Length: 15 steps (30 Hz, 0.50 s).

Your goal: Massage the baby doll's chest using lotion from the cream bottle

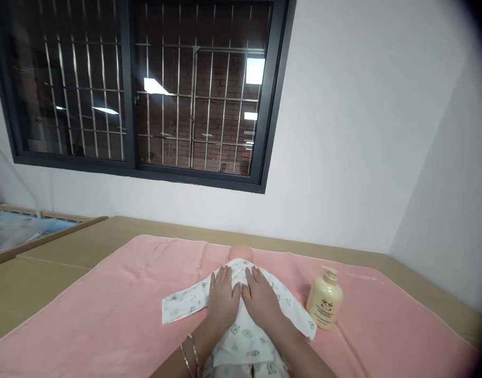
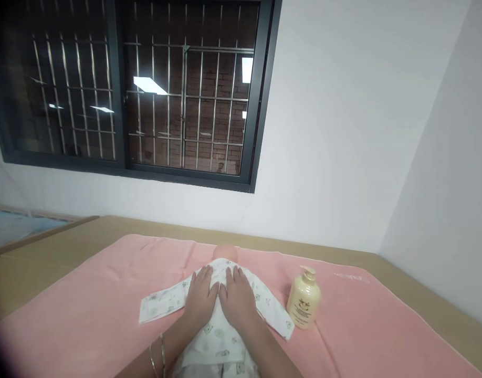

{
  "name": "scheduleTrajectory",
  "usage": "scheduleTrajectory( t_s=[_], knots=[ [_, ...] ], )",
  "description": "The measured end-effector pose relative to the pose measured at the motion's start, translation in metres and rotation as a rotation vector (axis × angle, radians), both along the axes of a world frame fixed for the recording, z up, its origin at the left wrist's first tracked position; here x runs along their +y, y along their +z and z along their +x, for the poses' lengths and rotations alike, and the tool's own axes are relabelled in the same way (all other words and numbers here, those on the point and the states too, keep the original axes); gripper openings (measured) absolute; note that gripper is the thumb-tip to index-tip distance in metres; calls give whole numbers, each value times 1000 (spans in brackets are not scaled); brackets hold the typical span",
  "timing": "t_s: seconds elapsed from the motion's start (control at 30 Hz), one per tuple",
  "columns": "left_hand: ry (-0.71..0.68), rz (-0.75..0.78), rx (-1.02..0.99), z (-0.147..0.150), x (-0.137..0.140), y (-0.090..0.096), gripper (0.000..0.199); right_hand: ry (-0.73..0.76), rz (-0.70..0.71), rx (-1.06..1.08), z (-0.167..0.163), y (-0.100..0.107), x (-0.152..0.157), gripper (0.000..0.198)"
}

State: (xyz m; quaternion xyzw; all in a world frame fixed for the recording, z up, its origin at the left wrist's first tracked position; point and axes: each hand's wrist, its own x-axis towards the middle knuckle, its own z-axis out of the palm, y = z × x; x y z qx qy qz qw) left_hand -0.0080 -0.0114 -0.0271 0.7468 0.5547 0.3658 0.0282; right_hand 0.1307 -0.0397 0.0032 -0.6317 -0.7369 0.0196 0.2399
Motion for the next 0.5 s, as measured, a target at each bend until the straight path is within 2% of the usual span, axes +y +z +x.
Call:
scheduleTrajectory(
  t_s=[0.1,0.2,0.33,0.5],
  knots=[
    [-56,12,-2,-1,4,-4,50,93,-22,61,9,-7,8,58],
    [-129,41,-18,-2,4,-5,51,114,-14,70,12,-10,10,58],
    [-147,35,-57,-4,0,-3,53,88,12,11,5,-4,4,57],
    [-134,38,-82,-5,-3,0,58,-27,48,-114,-9,7,-10,55]
  ],
)
